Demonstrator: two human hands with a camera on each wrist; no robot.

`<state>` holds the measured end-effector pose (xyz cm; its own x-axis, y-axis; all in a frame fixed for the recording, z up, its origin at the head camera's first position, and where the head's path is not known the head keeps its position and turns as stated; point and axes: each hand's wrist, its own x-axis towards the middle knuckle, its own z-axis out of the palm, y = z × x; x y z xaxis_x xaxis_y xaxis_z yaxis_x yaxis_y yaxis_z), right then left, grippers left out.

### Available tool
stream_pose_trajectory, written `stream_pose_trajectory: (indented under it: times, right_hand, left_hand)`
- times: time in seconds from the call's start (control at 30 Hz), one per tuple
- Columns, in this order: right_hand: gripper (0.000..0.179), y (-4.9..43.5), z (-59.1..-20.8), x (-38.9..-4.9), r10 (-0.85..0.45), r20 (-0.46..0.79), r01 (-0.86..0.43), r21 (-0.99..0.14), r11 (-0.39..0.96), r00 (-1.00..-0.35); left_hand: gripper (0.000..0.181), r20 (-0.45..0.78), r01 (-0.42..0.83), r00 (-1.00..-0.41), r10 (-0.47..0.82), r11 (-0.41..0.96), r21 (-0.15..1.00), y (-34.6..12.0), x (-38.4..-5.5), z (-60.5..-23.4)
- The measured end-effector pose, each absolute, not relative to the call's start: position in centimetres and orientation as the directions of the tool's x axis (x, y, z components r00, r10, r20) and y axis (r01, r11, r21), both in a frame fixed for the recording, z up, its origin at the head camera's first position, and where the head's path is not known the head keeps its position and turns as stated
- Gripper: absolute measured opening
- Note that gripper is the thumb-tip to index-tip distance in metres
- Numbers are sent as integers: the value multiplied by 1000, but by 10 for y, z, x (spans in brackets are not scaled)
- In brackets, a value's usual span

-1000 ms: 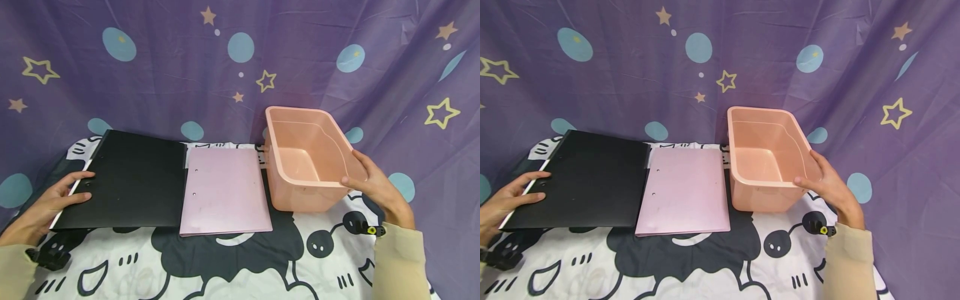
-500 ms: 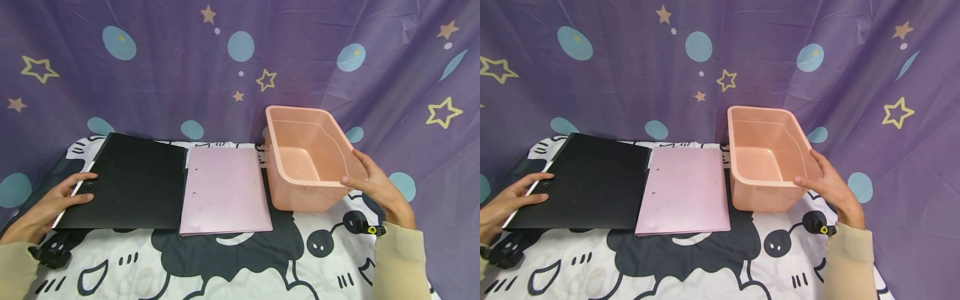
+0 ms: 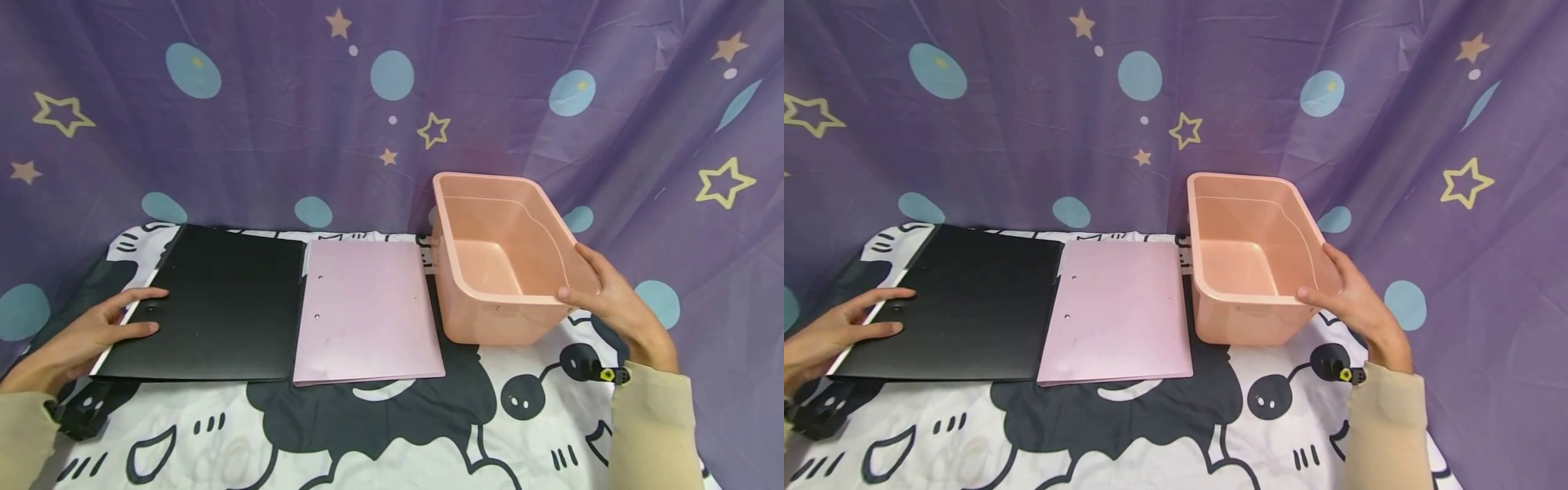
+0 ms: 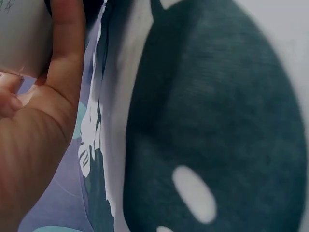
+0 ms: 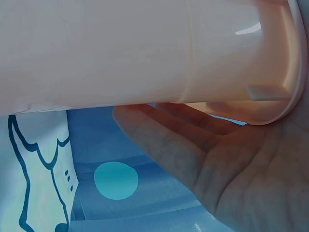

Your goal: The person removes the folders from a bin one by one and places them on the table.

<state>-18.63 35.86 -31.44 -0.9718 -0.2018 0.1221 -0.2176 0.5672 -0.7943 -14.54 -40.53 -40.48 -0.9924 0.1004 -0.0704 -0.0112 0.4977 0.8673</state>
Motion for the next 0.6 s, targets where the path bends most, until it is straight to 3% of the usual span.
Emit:
stream_pose_trajectory:
  times: [0.27, 0.6]
  right_hand:
    - [92, 358, -312, -186, -204, 122, -219, -791, 571, -971]
    - [91, 359, -313, -187, -214, 129, -231, -788, 571, -968]
  left_hand:
    - [72, -132, -68, -988, 76, 551, 831, -407, -146, -407]
    - [89, -212, -130, -977, 24, 722, 679, -408, -147, -403]
